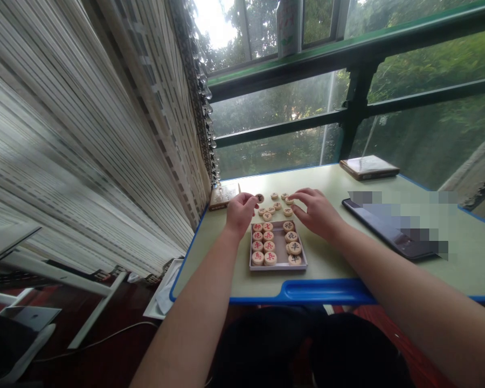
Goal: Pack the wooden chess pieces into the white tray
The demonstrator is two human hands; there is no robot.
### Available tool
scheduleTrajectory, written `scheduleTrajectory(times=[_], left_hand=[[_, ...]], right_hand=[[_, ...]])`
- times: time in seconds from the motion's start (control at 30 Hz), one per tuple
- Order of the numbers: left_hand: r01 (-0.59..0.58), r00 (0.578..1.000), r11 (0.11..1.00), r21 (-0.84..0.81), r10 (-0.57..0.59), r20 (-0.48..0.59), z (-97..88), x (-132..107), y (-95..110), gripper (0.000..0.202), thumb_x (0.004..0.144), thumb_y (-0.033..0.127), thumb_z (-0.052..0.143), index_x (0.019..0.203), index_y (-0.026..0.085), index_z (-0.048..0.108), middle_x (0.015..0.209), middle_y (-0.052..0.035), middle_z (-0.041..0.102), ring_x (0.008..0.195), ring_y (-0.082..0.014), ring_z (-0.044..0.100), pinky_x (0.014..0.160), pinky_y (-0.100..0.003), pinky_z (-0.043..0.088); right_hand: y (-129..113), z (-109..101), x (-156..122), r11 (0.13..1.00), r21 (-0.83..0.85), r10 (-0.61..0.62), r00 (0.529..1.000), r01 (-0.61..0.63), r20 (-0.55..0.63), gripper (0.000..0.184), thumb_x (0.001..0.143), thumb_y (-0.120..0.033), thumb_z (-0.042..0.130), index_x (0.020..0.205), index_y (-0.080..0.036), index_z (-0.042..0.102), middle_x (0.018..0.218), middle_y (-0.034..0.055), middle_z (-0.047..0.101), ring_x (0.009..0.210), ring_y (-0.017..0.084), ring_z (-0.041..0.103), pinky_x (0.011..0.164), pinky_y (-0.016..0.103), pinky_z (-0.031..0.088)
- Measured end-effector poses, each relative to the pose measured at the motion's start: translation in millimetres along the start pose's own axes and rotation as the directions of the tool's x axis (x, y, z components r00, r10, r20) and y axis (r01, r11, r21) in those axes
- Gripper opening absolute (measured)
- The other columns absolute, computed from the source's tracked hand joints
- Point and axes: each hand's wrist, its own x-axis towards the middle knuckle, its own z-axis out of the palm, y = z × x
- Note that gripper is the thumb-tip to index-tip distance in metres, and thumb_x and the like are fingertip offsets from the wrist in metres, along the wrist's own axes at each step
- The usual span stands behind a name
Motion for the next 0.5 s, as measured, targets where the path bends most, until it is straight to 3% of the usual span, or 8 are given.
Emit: scheduleTrajectory(times=[0.1,0.2,0.33,0.5], left_hand=[[-0.077,0.989,0.95,0.304,0.111,-0.098,-1.7,5,-12,0.021,0.071,0.035,0.053,0.07,0.015,0.059,0.063,-0.0009,0.06,0.055,-0.0104,0.051,0.053,-0.022,0.039],[-0.104,0.986,0.852,0.513,0.157,-0.061,-1.9,8,-18,0.021,0.071,0.036,0.053,0.068,0.016,0.06,0.065,-0.002,0.062,0.062,-0.0134,0.054,0.06,-0.025,0.039],[-0.098,0.991,0.809,0.58,0.134,-0.02,-1.1,10,-21,0.019,0.071,0.033,0.055,0.071,0.016,0.062,0.069,-0.004,0.064,0.066,-0.0148,0.056,0.062,-0.025,0.04],[-0.084,0.993,0.814,0.575,0.116,-0.02,-1.2,13,-23,0.022,0.071,0.036,0.056,0.073,0.016,0.064,0.069,-0.0047,0.065,0.064,-0.0148,0.057,0.06,-0.025,0.04]], right_hand=[[13,9,1,0.995,-0.081,0.061,0.998,-0.059,0.026,0.031,0.081,-0.028,0.047,0.105,-0.018,0.065,0.115,0.0108,0.059,0.106,0.028,0.05,0.093,0.044,0.04],[22,17,2,0.983,-0.141,0.121,0.992,-0.114,0.043,0.037,0.082,-0.03,0.045,0.113,-0.016,0.061,0.123,0.0123,0.055,0.114,0.029,0.046,0.097,0.044,0.038],[27,23,3,0.972,-0.185,0.169,0.977,-0.144,0.128,0.045,0.085,-0.035,0.041,0.124,-0.017,0.053,0.13,0.0111,0.051,0.119,0.027,0.044,0.099,0.041,0.036],[25,23,3,0.98,-0.193,0.107,0.956,-0.054,0.274,0.047,0.088,-0.046,0.034,0.127,-0.025,0.051,0.135,0.0059,0.047,0.122,0.029,0.041,0.1,0.045,0.033]])
